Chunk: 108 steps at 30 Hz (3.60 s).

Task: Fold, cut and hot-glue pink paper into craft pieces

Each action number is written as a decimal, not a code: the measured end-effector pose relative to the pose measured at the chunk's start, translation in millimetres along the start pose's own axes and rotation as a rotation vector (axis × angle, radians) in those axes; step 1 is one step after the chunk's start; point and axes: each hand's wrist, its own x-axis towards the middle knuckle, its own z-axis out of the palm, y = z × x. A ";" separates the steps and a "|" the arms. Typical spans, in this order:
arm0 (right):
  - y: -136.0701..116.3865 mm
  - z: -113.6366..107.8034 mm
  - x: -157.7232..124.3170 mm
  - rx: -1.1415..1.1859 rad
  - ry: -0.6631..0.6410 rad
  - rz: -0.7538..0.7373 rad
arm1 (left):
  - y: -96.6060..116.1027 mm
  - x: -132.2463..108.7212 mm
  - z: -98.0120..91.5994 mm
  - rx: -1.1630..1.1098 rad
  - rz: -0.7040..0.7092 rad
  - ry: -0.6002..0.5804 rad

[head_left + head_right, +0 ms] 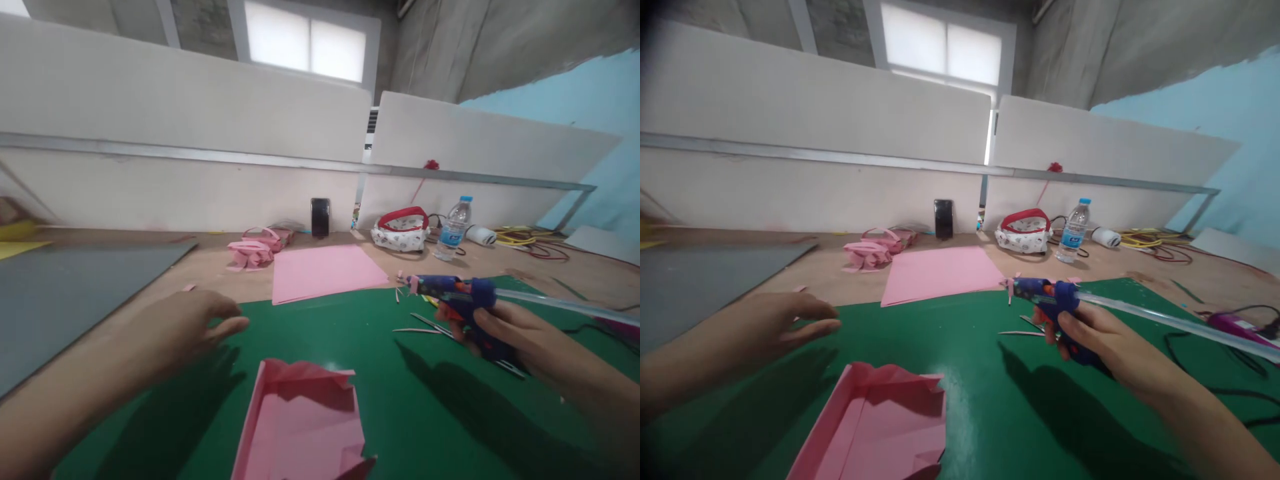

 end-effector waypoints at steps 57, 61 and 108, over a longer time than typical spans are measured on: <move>-98.9 117.6 15.5 -0.412 -0.681 0.203 | 54.7 -22.8 45.0 -0.161 -0.058 -0.167; -107.3 129.0 27.0 -0.405 -0.720 0.184 | 54.2 -22.9 45.1 -0.152 -0.055 -0.158; -92.9 105.3 18.5 -0.319 -0.666 0.254 | 57.6 -22.3 45.4 -0.164 -0.047 -0.191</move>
